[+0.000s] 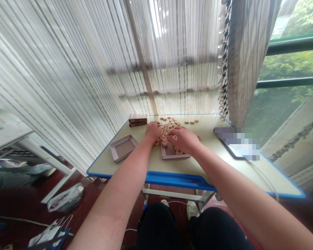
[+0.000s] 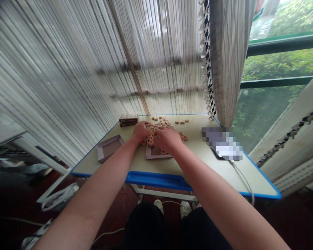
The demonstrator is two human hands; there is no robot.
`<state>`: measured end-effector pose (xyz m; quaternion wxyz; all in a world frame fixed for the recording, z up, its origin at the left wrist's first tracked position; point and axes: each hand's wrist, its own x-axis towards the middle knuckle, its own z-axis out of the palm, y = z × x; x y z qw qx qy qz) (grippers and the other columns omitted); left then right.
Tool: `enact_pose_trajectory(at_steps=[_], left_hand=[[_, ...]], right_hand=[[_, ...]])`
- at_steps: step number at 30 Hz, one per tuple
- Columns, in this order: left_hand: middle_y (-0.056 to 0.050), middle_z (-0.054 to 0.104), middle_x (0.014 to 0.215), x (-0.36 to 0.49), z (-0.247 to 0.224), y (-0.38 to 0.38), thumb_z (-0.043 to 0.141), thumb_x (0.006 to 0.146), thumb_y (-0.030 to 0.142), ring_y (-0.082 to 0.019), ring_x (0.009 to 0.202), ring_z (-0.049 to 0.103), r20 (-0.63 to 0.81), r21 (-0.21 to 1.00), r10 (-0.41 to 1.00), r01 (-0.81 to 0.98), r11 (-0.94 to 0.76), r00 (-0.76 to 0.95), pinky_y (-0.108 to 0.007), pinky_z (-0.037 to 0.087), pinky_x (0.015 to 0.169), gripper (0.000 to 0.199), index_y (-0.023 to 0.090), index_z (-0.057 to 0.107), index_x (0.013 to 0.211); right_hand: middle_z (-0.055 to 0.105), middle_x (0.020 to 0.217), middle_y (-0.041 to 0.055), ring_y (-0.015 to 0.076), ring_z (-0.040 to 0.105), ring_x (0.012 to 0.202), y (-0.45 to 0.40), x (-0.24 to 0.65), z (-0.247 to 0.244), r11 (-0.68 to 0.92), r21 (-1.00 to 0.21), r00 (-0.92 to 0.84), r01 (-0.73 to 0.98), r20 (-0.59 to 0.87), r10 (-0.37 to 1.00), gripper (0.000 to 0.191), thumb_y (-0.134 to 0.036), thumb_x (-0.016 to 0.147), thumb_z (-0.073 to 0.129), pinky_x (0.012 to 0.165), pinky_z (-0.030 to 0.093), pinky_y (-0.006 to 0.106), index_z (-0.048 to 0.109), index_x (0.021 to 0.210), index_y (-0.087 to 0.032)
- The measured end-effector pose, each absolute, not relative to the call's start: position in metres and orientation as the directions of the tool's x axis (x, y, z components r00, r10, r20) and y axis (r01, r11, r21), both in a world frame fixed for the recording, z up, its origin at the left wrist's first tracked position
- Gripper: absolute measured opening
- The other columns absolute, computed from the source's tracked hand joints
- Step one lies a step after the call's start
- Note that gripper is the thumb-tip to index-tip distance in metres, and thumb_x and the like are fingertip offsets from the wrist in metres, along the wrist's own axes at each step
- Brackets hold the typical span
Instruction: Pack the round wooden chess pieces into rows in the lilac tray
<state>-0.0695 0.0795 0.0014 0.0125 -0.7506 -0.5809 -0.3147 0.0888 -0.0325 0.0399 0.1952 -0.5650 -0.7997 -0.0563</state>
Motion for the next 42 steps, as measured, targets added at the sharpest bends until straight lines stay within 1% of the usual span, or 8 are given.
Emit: enact_pose_trajectory(at_steps=[5, 11, 15, 25, 33, 35, 38, 42], left_hand=[[-0.01, 0.063, 0.101, -0.07, 0.001, 0.078, 0.048, 0.076, 0.017, -0.02, 0.098, 0.055, 0.515, 0.323, 0.844, 0.879, -0.351, 0.148, -0.031, 0.039, 0.093, 0.028, 0.014, 0.061, 0.1], [-0.01, 0.064, 0.101, -0.07, 0.002, 0.075, 0.049, 0.075, 0.016, -0.02, 0.099, 0.055, 0.518, 0.316, 0.835, 0.866, -0.388, 0.185, -0.031, 0.039, 0.094, 0.027, 0.014, 0.063, 0.098], [-0.01, 0.064, 0.101, -0.072, 0.003, 0.073, 0.046, 0.075, 0.012, -0.019, 0.1, 0.055, 0.526, 0.326, 0.831, 0.86, -0.393, 0.181, -0.031, 0.037, 0.095, 0.028, 0.014, 0.063, 0.097], [-0.007, 0.063, 0.103, -0.076, -0.001, 0.064, 0.046, 0.075, 0.014, -0.018, 0.102, 0.054, 0.527, 0.354, 0.838, 0.861, -0.365, 0.139, -0.03, 0.037, 0.096, 0.027, 0.016, 0.063, 0.096], [-0.007, 0.065, 0.099, -0.076, -0.001, 0.067, 0.047, 0.074, 0.016, -0.018, 0.098, 0.056, 0.55, 0.348, 0.825, 0.863, -0.367, 0.129, -0.03, 0.038, 0.095, 0.026, 0.015, 0.064, 0.094], [-0.007, 0.065, 0.1, -0.075, -0.001, 0.069, 0.048, 0.074, 0.016, -0.018, 0.098, 0.056, 0.553, 0.335, 0.82, 0.862, -0.38, 0.147, -0.03, 0.038, 0.095, 0.025, 0.015, 0.064, 0.094], [-0.007, 0.065, 0.1, -0.073, -0.001, 0.074, 0.048, 0.075, 0.016, -0.019, 0.098, 0.056, 0.55, 0.329, 0.822, 0.866, -0.376, 0.147, -0.031, 0.039, 0.094, 0.025, 0.016, 0.064, 0.095], [-0.007, 0.065, 0.098, -0.07, -0.002, 0.078, 0.049, 0.074, 0.014, -0.019, 0.096, 0.057, 0.548, 0.344, 0.824, 0.86, -0.377, 0.143, -0.03, 0.04, 0.092, 0.025, 0.015, 0.064, 0.095]], right_hand=[[0.062, 0.106, 0.0115, 0.0261, 0.057, 0.093, -0.022, 0.14, 0.052, -0.043, -0.128, 0.069, 0.991, 0.208, 0.976, 0.029, -0.027, 0.077, 0.05, 0.073, 0.045, 0.035, 0.064, 0.101, -0.022], [0.059, 0.113, 0.0167, 0.0307, 0.057, 0.099, -0.014, 0.161, 0.05, -0.281, -0.124, 0.286, 0.952, 0.024, 0.958, 0.039, -0.024, 0.074, 0.056, 0.074, 0.047, 0.041, 0.06, 0.112, -0.02], [0.058, 0.114, 0.0192, 0.031, 0.057, 0.099, -0.01, 0.161, 0.044, -0.303, -0.115, 0.295, 0.946, -0.08, 0.952, 0.043, -0.028, 0.074, 0.058, 0.072, 0.048, 0.041, 0.058, 0.116, -0.018], [0.062, 0.103, 0.0179, 0.028, 0.06, 0.091, 0.004, 0.172, 0.034, -0.244, -0.148, 0.239, 0.959, -0.048, 0.97, 0.034, -0.027, 0.069, 0.062, 0.072, 0.048, 0.038, 0.067, 0.101, -0.015], [0.062, 0.103, 0.0182, 0.0271, 0.06, 0.09, -0.002, 0.168, 0.04, -0.237, -0.184, 0.243, 0.954, 0.008, 0.97, 0.038, -0.027, 0.069, 0.062, 0.071, 0.047, 0.035, 0.064, 0.104, -0.013], [0.063, 0.104, 0.0158, 0.0251, 0.059, 0.089, -0.011, 0.158, 0.046, -0.166, -0.213, 0.197, 0.963, 0.129, 0.972, 0.042, -0.03, 0.071, 0.06, 0.069, 0.046, 0.032, 0.06, 0.11, -0.014], [0.066, 0.096, 0.0061, 0.0179, 0.059, 0.08, -0.028, 0.132, 0.051, 0.211, -0.279, -0.146, 0.937, 0.236, 0.961, 0.033, -0.033, 0.074, 0.056, 0.064, 0.044, 0.025, 0.06, 0.105, -0.022], [0.067, 0.082, 0.0027, 0.017, 0.058, 0.076, -0.046, 0.095, 0.046, 0.549, -0.173, -0.502, 0.818, 0.253, 0.827, 0.017, -0.031, 0.074, 0.055, 0.066, 0.041, 0.024, 0.067, 0.085, -0.024]])
